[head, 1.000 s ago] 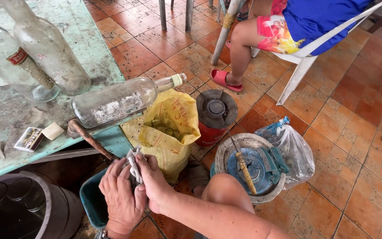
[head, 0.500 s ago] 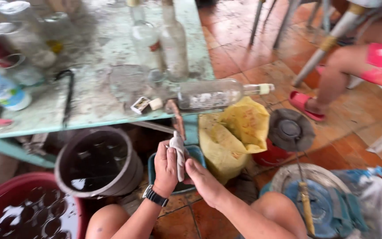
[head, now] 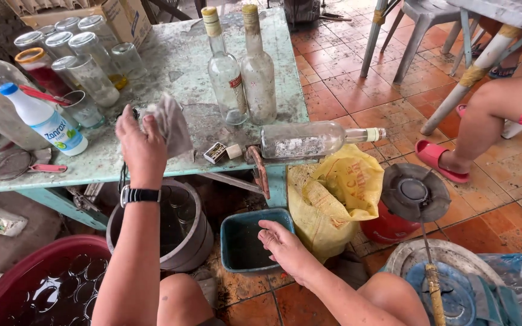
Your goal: The person is manually cutting glass bottles by scoring them with a tool and then heating the score line over a small burner.
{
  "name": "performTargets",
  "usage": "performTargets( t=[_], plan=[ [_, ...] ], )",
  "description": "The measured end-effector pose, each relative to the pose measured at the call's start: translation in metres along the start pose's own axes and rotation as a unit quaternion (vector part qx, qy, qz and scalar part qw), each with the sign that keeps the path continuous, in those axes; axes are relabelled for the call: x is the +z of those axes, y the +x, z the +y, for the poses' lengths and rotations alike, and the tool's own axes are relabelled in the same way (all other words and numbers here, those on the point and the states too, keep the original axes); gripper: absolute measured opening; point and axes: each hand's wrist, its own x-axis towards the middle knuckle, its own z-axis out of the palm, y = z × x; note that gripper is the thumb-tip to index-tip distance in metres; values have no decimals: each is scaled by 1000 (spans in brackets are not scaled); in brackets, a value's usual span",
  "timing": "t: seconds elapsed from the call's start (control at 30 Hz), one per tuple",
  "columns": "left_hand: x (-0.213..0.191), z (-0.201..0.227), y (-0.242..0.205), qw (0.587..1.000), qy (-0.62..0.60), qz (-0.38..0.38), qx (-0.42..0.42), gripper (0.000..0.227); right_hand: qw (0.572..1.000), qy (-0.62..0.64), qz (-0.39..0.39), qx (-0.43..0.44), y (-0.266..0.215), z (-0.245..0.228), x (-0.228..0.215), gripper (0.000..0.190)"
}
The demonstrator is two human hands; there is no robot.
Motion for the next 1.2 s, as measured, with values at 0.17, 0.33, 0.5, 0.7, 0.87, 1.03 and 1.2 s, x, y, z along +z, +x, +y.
performTargets(
  t=[0.17,0.33,0.5,0.7,0.87,1.03,1.2],
  plan=[
    [16,-37,-41,964,-46,130,229,32,1000,-17,6,-11,-3,-4,-2,44],
    [31,-52,-120,992,-97,1,83,24,999,-36,20,-26,-6,-9,5,33],
    [51,-87,-140,989,-125,-43,63,10,972,-54,88,-209,16,26,-2,25],
    [56,-97,-138,986,-99,-38,130,9,935,-68,219,-271,-14,7,-39,13],
    [49,-97,-136,988,-74,-71,115,13,906,-8,357,-226,-59,33,-125,22],
    [66,-136,-123,986,-80,-19,148,15,878,-39,469,-88,-146,67,-182,26],
    [75,-146,-127,990,-97,-37,97,27,870,-62,486,63,-188,125,-196,32]
  ],
)
